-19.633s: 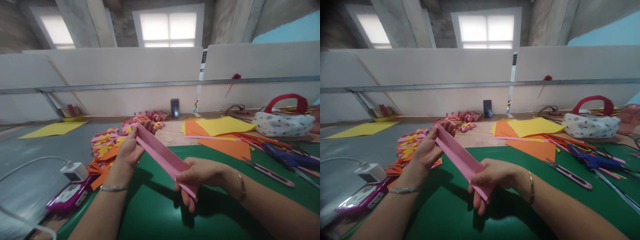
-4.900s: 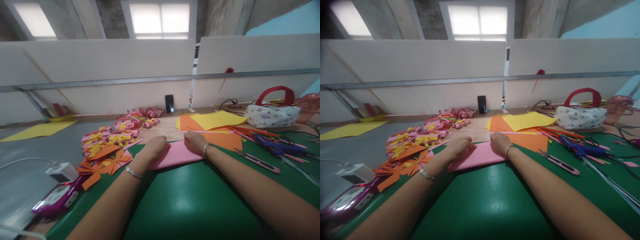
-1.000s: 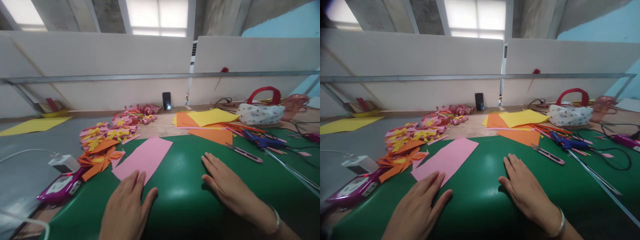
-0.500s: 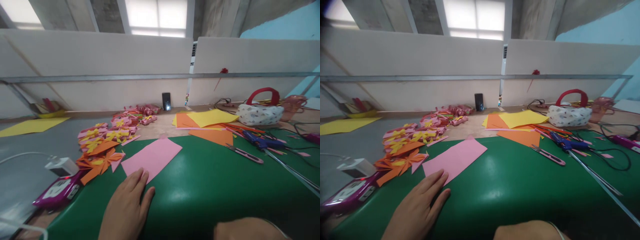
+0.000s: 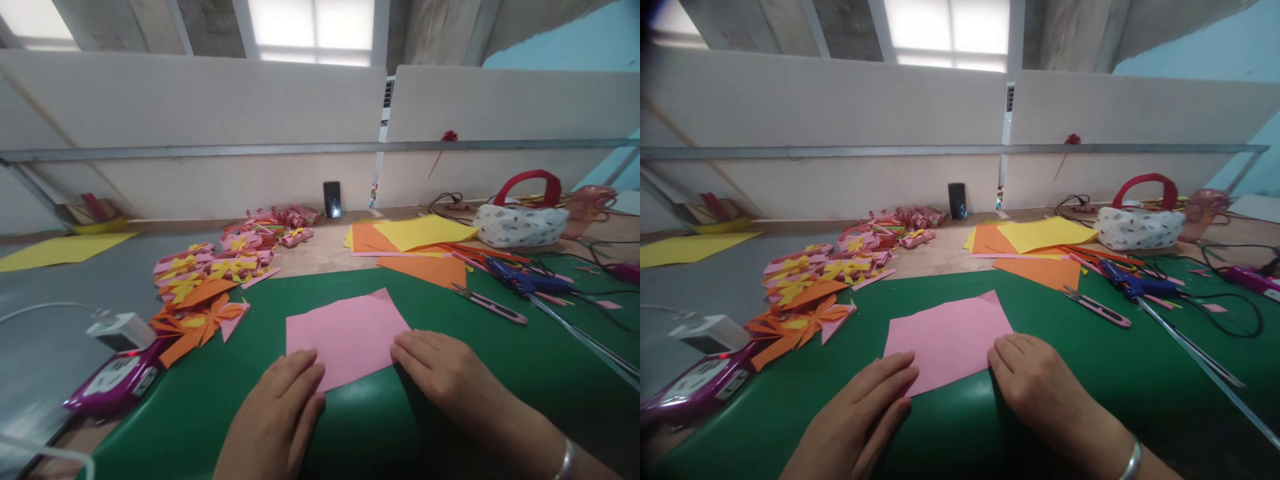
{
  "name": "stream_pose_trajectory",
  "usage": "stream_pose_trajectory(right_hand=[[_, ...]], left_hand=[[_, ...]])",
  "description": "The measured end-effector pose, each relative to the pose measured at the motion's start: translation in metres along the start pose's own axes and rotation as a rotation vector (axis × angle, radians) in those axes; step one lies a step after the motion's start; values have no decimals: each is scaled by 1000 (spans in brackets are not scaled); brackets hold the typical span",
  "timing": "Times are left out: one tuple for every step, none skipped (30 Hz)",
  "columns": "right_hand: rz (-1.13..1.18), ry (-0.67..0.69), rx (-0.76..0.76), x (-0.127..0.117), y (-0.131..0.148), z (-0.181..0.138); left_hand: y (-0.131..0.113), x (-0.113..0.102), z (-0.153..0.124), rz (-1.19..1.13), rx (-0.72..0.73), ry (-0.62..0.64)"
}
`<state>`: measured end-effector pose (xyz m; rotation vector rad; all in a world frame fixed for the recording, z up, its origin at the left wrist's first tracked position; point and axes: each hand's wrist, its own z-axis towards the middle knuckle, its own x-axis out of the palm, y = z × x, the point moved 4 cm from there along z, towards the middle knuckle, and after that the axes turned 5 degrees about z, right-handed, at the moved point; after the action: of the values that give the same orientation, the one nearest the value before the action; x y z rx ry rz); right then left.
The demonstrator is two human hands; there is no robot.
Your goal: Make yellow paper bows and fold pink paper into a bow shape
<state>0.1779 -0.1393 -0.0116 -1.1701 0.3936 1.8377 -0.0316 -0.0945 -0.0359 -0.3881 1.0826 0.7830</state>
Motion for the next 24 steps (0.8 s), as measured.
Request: stream_pose_trajectory(right_hand=[[-11,-1,-18,-1,0,0],[-14,-2,-37,-1,1,1],[-12,-5,-55,-2,1,1],[-7,-11,-69,-3,1,1],[-1,-20,-79,-3,0,1],[4,-32,-85,-4,0,1],[11,-49,-89,-4,-1,1],[21,-67,-91,-5,-2,1],[34,-84,-89,-5,-3,1],[49,-101,-82,-5,-5,0],[61,-119,-72,-4,-6,0],[70,-138,-58,-4,-8,-1],[76,-150,-41,-4,-10,-1],[78,-159,-23,-3,-11,-2],[82,-165,-4,-3,-12,-2],[94,-161,21,-3,-13,-2],[112,-148,51,-3,-13,-1],[130,-130,84,-3,-12,0],[152,-110,113,-3,-11,2],[177,-90,131,-2,-8,4],[203,-69,138,-1,-5,7],[228,-59,134,1,-2,9],[252,-59,122,2,2,12],[275,-72,110,4,6,15]], left_hand=[[1,0,0,-17,-17,8],[1,-1,1,-31,-33,17],[1,-2,2,-44,-48,24],[1,-3,4,-56,-57,25],[0,-5,6,-66,-62,25],[-1,-7,9,-75,-63,25],[-2,-8,12,-82,-63,33],[-3,-10,15,-88,-59,40],[-3,-11,17,-94,-47,49],[-4,-11,19,-99,-33,56],[-5,-12,21,-103,-16,57],[-6,-12,22,-109,7,51],[-7,-12,23,-115,31,44],[-8,-11,23,-123,56,29],[-9,-11,23,-133,77,9],[-9,-10,23,-141,95,-18],[-10,-10,23,-149,108,-43],[-10,-9,23,-152,114,-75],[-10,-9,22,-150,119,-110],[-10,-9,21,-144,121,-144],[-9,-9,20,-134,123,-170],[-8,-8,18,-123,122,-189],[-7,-7,16,-112,123,-203],[-6,-5,13,-103,127,-207]])
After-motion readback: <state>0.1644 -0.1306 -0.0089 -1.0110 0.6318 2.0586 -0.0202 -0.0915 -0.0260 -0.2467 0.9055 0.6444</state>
